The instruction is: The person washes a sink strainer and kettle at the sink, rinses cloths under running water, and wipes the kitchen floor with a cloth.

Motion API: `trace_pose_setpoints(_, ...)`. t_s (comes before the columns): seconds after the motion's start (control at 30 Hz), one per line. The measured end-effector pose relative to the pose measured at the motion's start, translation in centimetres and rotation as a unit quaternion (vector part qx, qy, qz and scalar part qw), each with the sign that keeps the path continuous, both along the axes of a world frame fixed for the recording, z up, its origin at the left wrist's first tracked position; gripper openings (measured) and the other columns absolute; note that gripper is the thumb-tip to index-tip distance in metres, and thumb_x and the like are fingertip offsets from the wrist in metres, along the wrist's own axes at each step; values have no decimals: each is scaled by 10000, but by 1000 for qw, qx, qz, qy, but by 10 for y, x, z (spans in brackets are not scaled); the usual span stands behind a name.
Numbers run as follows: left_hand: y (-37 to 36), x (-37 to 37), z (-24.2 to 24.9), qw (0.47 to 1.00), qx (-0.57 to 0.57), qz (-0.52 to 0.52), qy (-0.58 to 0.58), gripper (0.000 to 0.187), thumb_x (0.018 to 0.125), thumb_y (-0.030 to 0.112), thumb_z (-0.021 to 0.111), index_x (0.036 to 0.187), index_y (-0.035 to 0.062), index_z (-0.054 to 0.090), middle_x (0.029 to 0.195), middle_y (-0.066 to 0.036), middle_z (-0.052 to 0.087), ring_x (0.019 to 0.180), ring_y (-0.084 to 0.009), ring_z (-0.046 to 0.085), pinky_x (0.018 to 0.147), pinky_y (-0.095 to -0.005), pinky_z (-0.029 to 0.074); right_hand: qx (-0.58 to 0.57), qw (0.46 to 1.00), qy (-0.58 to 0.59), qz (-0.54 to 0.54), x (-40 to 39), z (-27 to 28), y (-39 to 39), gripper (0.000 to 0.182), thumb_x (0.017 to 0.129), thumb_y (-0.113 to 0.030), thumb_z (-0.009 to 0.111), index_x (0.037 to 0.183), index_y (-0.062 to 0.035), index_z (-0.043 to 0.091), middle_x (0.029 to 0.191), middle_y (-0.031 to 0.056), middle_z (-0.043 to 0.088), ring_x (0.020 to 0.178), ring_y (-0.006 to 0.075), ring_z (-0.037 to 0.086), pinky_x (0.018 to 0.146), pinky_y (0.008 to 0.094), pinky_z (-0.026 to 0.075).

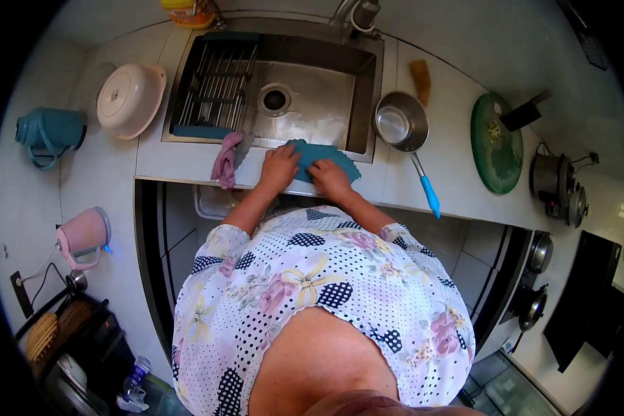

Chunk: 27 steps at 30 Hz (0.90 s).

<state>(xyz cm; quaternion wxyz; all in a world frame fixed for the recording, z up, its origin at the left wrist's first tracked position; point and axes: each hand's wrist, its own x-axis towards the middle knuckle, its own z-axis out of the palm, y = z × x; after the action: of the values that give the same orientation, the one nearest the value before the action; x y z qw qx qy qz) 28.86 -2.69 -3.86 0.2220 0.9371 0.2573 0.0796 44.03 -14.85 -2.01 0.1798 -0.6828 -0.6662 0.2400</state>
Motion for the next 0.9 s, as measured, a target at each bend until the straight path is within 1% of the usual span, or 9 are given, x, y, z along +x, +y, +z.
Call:
trace_pose_setpoints(0.07, 0, -4, 2, 1000, -1, 6, 5, 445, 650, 165, 699, 1066, 78, 565, 1218, -116, 487, 1107, -249, 458, 858, -428, 361, -68, 994, -5, 87, 1, -3, -2, 209, 753, -80, 596, 961, -76, 624, 1007, 118, 602, 923, 314, 558, 775, 371, 455)
trace_pose_setpoints(0.2, 1, -12, 8, 1000, 8, 1, 21, 544, 623, 187, 728, 1121, 84, 536, 1270, -118, 451, 1141, -240, 434, 876, -447, 342, -100, 940, 255, 201, 3, -15, -20, 210, 778, -50, 547, 979, -51, 606, 893, 125, 627, 826, 324, 585, 727, 335, 465)
trace_pose_setpoints(0.3, 1, -10, 14, 999, 1, -2, 51, 638, 594, 216, 754, 1166, 84, 506, 1306, -119, 420, 1173, -235, 412, 906, -463, 323, 8, 982, 190, -14, 5, -19, -18, 211, 779, -49, 554, 982, -58, 610, 897, 127, 623, 836, 322, 585, 736, 346, 463)
trace_pose_setpoints(0.4, -4, -12, 18, 997, -3, 4, 77, 724, 569, 239, 773, 1209, 83, 472, 1348, -124, 374, 1224, -229, 371, 960, -490, 282, 51, 992, 102, -55, 12, -10, -12, 207, 780, -57, 561, 979, -64, 617, 879, 129, 623, 827, 319, 589, 735, 354, 462)
trace_pose_setpoints(0.5, -5, -14, 19, 995, -6, 7, 98, 792, 548, 251, 784, 1243, 83, 444, 1386, -128, 324, 1269, -225, 324, 1005, -515, 231, -74, 985, 58, 144, 16, -10, -22, 236, 775, -91, 579, 1008, -67, 610, 916, 123, 611, 845, 316, 580, 722, 367, 461)
trace_pose_setpoints(0.6, -5, -13, 26, 990, -26, 2, 138, 866, 539, 264, 795, 1287, 86, 397, 1421, -120, 266, 1312, -223, 258, 1037, -523, 180, -167, 926, 178, 288, 18, -28, -31, 272, 762, -115, 584, 1032, -84, 599, 943, 118, 588, 851, 316, 565, 702, 381, 458)
trace_pose_setpoints(0.7, -5, -13, 24, 986, -27, -5, 162, 923, 528, 278, 804, 1314, 87, 360, 1437, -117, 234, 1335, -227, 213, 1046, -528, 163, -76, 976, 183, 87, 11, -18, -35, 267, 747, -141, 598, 1010, -94, 610, 931, 124, 587, 823, 309, 570, 675, 381, 459)
trace_pose_setpoints(0.8, -6, -13, 23, 985, -19, -10, 172, 960, 520, 289, 810, 1329, 86, 334, 1443, -121, 219, 1343, -233, 194, 1044, -531, 167, 32, 997, 72, 25, 6, -4, -18, 214, 769, -144, 591, 970, -82, 627, 901, 133, 612, 793, 308, 593, 687, 366, 469)
trace_pose_setpoints(0.9, -2, -10, 21, 982, -8, -23, 186, 982, 512, 304, 813, 1338, 93, 327, 1447, -122, 215, 1344, -224, 192, 1047, -528, 168, -78, 973, 105, 192, 8, -18, -19, 197, 782, -145, 586, 955, -64, 631, 901, 131, 616, 810, 313, 592, 714, 360, 472)
